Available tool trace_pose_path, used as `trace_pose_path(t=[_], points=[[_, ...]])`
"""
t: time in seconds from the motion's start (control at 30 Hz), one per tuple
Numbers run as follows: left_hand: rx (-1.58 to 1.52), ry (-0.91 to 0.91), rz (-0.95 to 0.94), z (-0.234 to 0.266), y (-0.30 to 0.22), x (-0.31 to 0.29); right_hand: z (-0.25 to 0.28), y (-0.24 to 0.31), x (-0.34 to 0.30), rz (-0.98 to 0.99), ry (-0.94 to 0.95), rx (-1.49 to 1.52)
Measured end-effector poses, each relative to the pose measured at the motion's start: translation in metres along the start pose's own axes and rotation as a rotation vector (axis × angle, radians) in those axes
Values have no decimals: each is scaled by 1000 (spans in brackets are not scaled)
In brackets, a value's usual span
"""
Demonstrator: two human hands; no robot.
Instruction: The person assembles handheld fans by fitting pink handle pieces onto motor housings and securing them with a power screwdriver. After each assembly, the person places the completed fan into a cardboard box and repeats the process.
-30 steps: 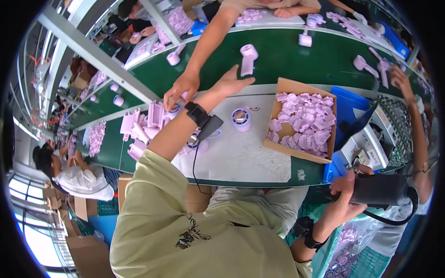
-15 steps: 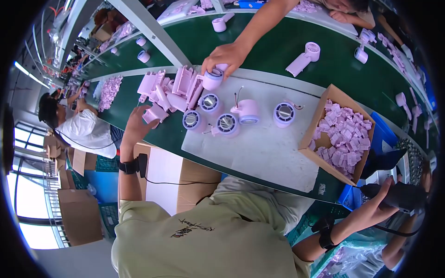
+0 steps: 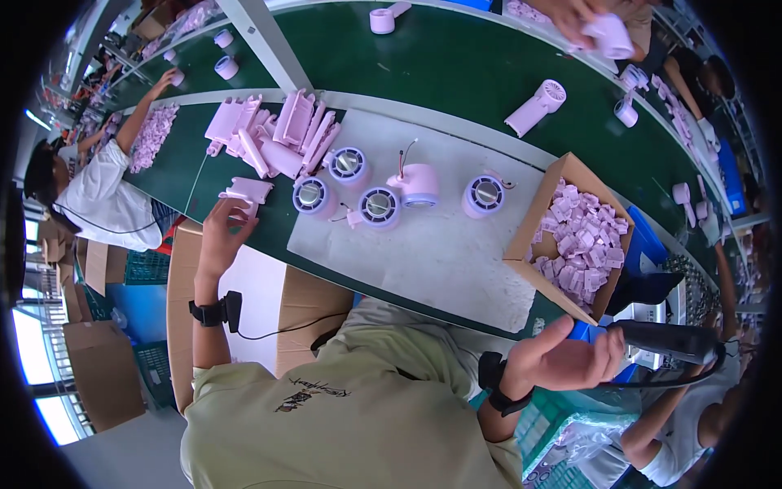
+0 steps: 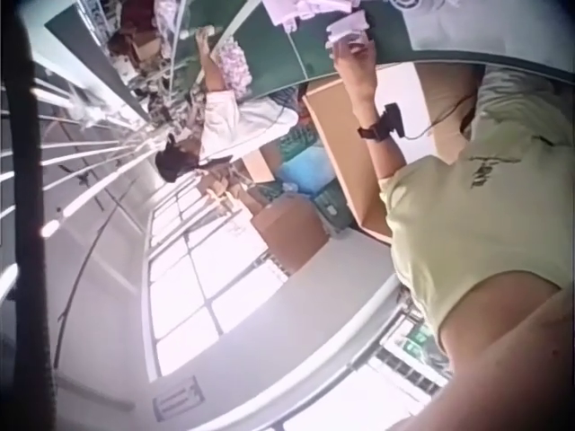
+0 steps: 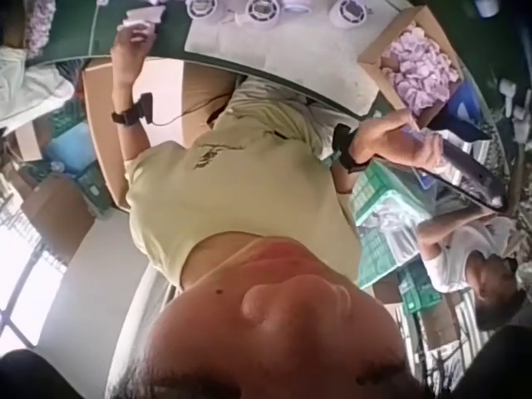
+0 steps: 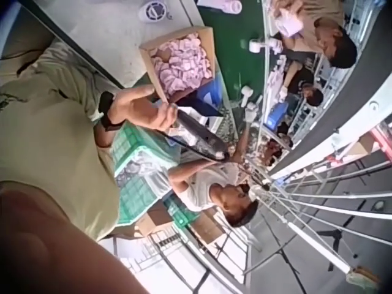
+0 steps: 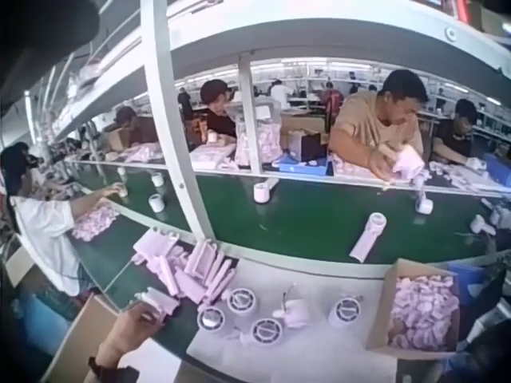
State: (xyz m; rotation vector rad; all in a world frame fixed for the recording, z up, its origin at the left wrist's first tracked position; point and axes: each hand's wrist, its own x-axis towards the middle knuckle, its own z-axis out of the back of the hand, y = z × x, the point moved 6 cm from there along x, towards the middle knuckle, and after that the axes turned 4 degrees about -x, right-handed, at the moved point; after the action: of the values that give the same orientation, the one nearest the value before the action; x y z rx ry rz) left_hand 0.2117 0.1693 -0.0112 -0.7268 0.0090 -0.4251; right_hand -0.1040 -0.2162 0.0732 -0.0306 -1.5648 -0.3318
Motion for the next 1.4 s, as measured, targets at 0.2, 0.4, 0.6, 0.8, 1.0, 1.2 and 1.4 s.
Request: trace_pose_path(t=[0.2, 0.4, 0.6, 0.8, 1.0, 1.2, 1.4], points=[[312, 20, -185, 13, -35, -19, -117, 33, -15, -289, 952, -34], [324, 92, -184, 19, -30, -9, -165, 16, -54, -294, 1448, -129], [372, 175, -293, 11, -39, 0, -127, 33, -40, -152, 1487, 76], [142, -50, -292, 17, -56, 12, -118, 36, -42, -119, 1507, 112], [-15, -164, -264, 15, -59, 32, -112, 34, -40, -152, 1431, 151], [-330, -229, -234, 10, -103, -3, -116, 31, -57, -303, 1409, 150], [-266, -80, -283, -8, -142, -31, -116, 42, -44, 13, 1179, 102]])
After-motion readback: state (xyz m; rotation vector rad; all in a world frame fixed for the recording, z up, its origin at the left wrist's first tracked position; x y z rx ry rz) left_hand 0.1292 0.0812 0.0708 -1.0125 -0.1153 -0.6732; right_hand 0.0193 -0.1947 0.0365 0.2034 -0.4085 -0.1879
